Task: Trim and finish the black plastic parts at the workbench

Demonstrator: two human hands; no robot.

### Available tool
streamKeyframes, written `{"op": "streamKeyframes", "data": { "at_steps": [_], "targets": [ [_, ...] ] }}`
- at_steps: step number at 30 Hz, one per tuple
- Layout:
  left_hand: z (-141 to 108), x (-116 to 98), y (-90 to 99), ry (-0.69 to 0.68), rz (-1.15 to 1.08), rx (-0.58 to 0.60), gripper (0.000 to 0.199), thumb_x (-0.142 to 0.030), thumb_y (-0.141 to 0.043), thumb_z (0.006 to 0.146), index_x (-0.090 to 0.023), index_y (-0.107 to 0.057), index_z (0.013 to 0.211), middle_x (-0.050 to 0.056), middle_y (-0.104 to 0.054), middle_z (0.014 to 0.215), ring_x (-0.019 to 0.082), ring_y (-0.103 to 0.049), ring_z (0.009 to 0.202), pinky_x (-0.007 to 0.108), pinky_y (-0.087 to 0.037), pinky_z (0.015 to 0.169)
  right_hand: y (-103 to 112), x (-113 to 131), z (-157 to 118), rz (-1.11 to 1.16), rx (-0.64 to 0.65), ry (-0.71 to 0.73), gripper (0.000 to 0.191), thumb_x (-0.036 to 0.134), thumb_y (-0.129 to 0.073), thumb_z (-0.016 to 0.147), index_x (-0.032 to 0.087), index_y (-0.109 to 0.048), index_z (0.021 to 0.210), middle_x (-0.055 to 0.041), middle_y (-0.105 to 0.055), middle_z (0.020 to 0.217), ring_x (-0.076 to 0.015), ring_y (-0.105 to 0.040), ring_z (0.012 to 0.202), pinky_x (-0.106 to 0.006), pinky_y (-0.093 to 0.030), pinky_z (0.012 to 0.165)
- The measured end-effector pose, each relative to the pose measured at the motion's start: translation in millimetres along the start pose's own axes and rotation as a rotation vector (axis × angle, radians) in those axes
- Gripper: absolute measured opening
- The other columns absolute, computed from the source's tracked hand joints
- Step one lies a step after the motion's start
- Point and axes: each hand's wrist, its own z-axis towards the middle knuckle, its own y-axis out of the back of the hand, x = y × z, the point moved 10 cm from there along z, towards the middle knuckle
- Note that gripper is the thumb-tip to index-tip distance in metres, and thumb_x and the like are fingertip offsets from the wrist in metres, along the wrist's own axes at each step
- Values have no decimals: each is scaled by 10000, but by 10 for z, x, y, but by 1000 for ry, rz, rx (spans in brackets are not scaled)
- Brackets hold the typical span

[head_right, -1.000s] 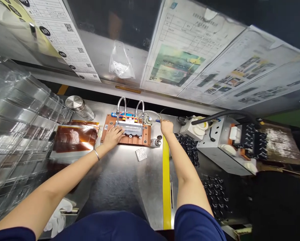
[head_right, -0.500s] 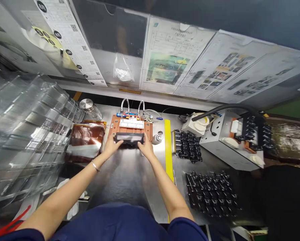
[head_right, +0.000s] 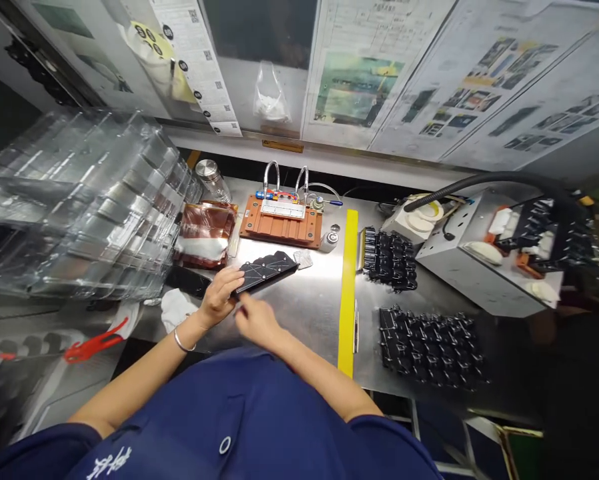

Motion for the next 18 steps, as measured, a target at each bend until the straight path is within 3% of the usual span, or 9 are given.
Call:
{"op": "streamKeyframes", "data": {
  "at_steps": [3, 5, 7, 9, 11, 12, 14, 16, 18],
  "targets": [
    [-78, -14, 190, 32, 76, 43, 354, -47, -420, 790, -221, -580, 1054, 78, -699, 1080, 203, -587, 1137, 458, -487, 976, -355, 292, -225, 338, 274, 88, 385, 228, -537, 759, 222, -559, 1143, 12, -690, 715, -142, -630, 571, -252, -499, 598],
    [-53, -9, 557, 55, 156, 12, 369, -54, -436, 801, -229, -571, 1095, 78, -693, 1095, 209, -580, 1150, 439, -492, 966, -363, 278, -272, 546, 354, 55, 477, 298, -561, 771, 217, -511, 1239, -12, -708, 824, -136, -648, 607, -288, -533, 634],
    [43, -49, 1164, 56, 312, -96, 394, -73, -489, 804, -238, -549, 1156, 79, -678, 1112, 220, -575, 1152, 426, -486, 966, -232, 108, -208, 619, 289, -10, 490, 352, -596, 757, 202, -529, 1219, -21, -702, 831, -134, -647, 624, -315, -546, 666],
    [166, -125, 1924, 73, 565, -265, 441, -132, -583, 793, -222, -523, 1220, 98, -652, 1133, 242, -574, 1136, 445, -458, 988, -85, -119, -117, 575, 174, -73, 454, 369, -630, 726, 182, -575, 1136, -19, -690, 776, -138, -641, 632, -325, -545, 683],
    [278, -122, 2661, 173, 819, -419, 488, -212, -639, 790, -155, -511, 1257, 140, -623, 1140, 265, -563, 1120, 478, -434, 989, -26, -295, -58, 498, 116, -112, 431, 378, -645, 703, 170, -601, 1078, -25, -687, 758, -149, -642, 643, -333, -542, 689],
    [335, -41, 2955, 248, 892, -446, 508, -262, -645, 798, -122, -507, 1266, 157, -604, 1151, 271, -545, 1135, 485, -426, 991, -35, -346, -39, 461, 114, -118, 425, 382, -644, 700, 167, -609, 1065, -29, -689, 761, -155, -644, 646, -337, -539, 688],
    [427, 293, 3366, 414, 955, -417, 509, -349, -588, 843, -109, -497, 1283, 149, -560, 1192, 257, -505, 1178, 468, -411, 1003, -107, -372, -1, 387, 138, -107, 414, 380, -627, 708, 161, -622, 1059, -33, -691, 761, -166, -648, 651, -342, -532, 681],
    [452, 809, 3562, 593, 940, -323, 488, -378, -501, 877, -120, -491, 1292, 119, -523, 1234, 261, -470, 1221, 465, -399, 1011, -201, -311, 85, 304, 159, -74, 396, 364, -621, 706, 158, -643, 1044, -32, -688, 754, -177, -648, 673, -347, -520, 693],
    [413, 1355, 3576, 753, 886, -191, 486, -372, -480, 862, -105, -515, 1266, 128, -519, 1252, 307, -457, 1231, 498, -402, 998, -266, -217, 268, 253, 126, -58, 346, 323, -631, 685, 160, -673, 987, -30, -686, 749, -187, -642, 719, -356, -506, 739]
  ]
}}
